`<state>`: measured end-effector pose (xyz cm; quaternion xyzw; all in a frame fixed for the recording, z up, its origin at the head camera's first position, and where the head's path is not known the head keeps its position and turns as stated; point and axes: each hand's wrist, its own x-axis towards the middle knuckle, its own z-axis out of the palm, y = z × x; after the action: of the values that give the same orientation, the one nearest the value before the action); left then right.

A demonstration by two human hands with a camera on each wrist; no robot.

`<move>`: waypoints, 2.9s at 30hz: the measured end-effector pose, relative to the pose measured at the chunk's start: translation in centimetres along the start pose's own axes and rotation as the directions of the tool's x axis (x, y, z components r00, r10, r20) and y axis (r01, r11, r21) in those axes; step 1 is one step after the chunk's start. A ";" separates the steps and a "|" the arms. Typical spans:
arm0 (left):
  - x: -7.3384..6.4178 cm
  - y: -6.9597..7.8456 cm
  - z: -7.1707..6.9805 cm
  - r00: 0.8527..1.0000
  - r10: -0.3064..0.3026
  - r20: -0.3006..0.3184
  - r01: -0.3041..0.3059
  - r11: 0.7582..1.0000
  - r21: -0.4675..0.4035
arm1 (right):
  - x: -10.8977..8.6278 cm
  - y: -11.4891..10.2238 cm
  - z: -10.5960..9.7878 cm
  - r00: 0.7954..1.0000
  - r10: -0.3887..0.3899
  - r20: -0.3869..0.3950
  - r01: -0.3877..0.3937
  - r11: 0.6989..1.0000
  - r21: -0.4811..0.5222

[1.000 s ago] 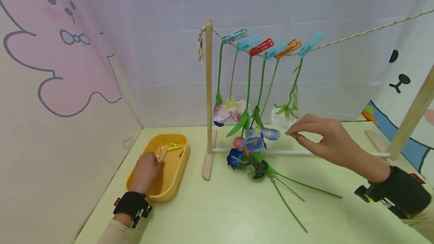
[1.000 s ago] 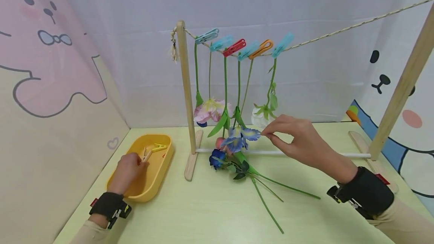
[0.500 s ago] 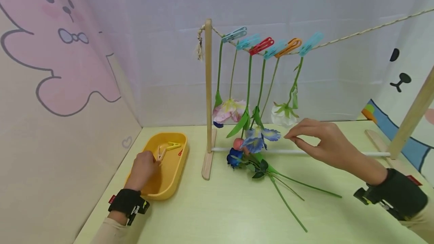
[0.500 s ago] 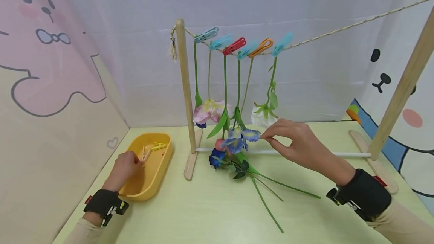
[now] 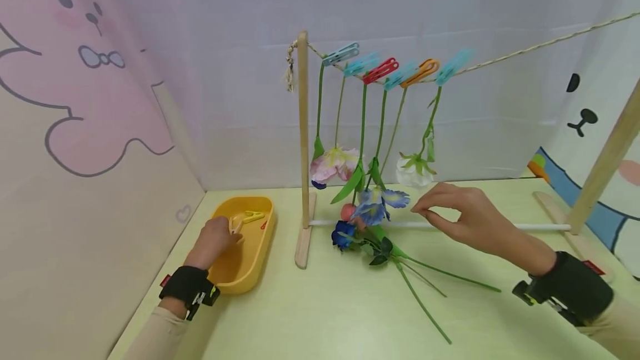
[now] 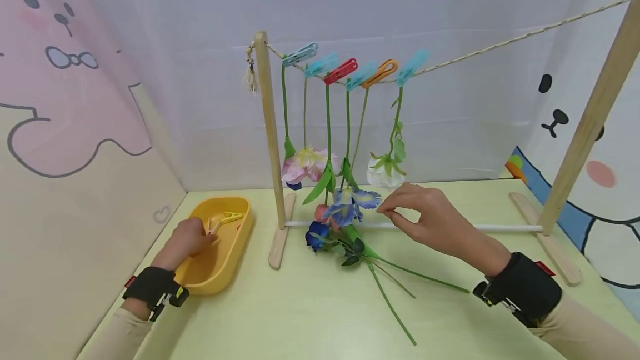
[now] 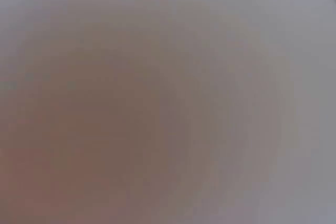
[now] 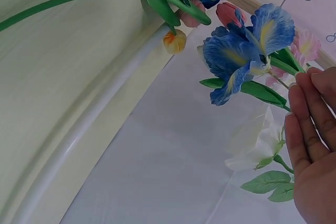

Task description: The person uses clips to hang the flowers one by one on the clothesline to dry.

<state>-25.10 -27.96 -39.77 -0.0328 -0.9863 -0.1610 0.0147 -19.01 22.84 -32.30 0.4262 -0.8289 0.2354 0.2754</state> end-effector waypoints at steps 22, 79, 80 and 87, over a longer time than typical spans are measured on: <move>3.2 1.2 -0.3 0.989 0.031 0.144 -0.045 0.995 0.090 | -0.6 0.4 1.4 1.000 0.016 0.001 -0.016 0.998 0.054; -8.4 20.5 5.0 0.745 0.656 -0.119 -0.664 0.714 -0.224 | -1.6 -4.8 7.2 0.984 0.084 0.156 -0.115 0.972 0.205; -8.4 20.6 5.2 0.745 0.656 -0.124 -0.665 0.714 -0.219 | -1.7 -4.8 7.2 0.984 0.085 0.156 -0.116 0.972 0.203; -8.3 21.4 5.7 0.736 0.663 -0.139 -0.675 0.702 -0.228 | -2.0 -4.4 6.3 0.983 0.072 0.167 -0.102 0.979 0.179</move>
<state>-15.46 -6.43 -38.74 -0.3862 -0.8758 -0.2749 0.0906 -15.98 17.69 -37.57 0.4310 -0.8404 0.2891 0.1562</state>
